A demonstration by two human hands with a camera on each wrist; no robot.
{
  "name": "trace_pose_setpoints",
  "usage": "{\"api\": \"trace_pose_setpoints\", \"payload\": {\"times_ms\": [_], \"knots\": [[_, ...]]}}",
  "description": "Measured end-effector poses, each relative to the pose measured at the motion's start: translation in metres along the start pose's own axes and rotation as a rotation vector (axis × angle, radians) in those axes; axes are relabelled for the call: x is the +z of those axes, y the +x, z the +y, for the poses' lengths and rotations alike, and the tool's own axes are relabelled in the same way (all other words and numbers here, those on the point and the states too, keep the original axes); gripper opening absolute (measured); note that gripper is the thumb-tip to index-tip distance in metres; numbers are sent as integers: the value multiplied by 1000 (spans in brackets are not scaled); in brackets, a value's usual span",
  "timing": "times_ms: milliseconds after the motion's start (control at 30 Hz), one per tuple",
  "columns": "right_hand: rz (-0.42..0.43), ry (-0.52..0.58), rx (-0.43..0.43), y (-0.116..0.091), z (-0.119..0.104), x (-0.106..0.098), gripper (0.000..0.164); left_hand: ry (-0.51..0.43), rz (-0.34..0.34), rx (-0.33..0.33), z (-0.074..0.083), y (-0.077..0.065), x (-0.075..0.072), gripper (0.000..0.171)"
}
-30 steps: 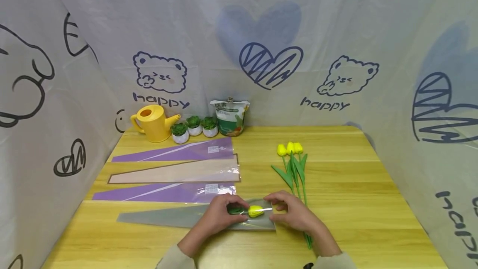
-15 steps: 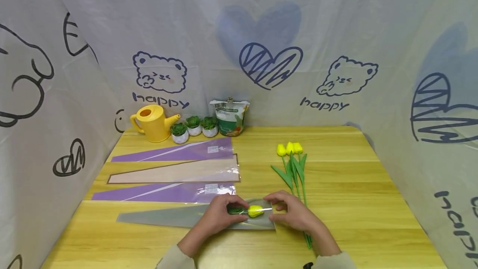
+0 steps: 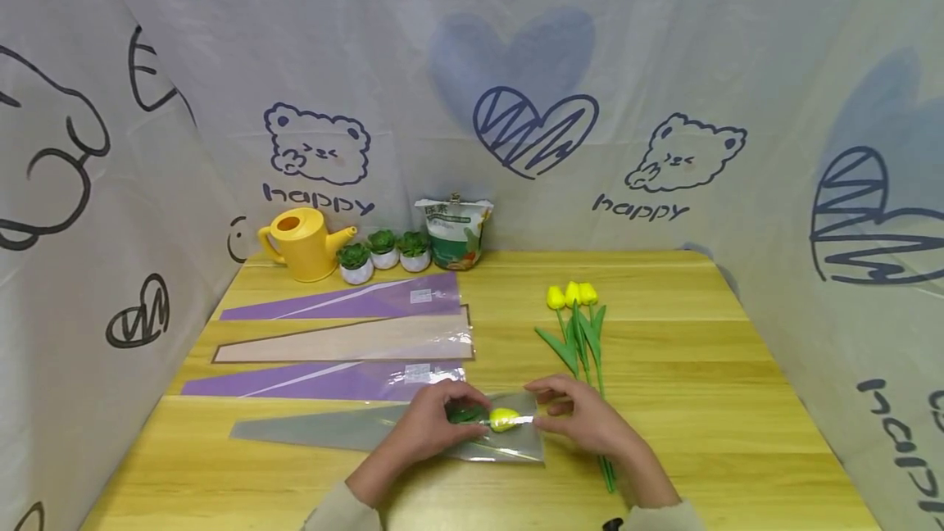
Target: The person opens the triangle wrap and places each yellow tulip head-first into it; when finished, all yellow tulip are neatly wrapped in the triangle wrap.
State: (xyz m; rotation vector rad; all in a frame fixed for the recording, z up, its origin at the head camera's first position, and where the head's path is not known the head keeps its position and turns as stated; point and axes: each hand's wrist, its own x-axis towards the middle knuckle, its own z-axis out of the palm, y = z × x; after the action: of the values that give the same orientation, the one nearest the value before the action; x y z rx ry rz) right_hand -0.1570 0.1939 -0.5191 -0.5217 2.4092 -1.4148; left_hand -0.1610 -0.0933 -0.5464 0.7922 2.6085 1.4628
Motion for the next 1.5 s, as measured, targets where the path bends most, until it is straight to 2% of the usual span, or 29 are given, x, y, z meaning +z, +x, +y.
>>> {"api": "trace_pose_setpoints", "payload": {"times_ms": [167,267,400,633,767,900,1100,1333,1500], "knots": [[77,-3,-10,-6,-3,-15,42,26,48,-8,-3,4,-17,25],[148,10,46,-11,-2,-26,39,24,82,-19,-7,7,-31,23],[240,20,129,-17,1,-40,37,19,86,-44,-12,11,-46,24],[292,-13,212,-29,11,-61,40,68,110,-70,-20,16,-64,23],[321,-10,227,-31,16,-63,38,116,109,-116,-26,13,-67,23],[362,21,267,-28,21,-60,35,117,104,-153,-33,9,-66,22],[393,-45,332,-23,32,-60,30,83,110,-145,-47,14,-64,21],[360,58,361,-15,43,-55,32,39,75,-145,-59,16,-62,21],[371,56,375,-11,43,-52,33,13,62,-146,-65,17,-62,19]]}}
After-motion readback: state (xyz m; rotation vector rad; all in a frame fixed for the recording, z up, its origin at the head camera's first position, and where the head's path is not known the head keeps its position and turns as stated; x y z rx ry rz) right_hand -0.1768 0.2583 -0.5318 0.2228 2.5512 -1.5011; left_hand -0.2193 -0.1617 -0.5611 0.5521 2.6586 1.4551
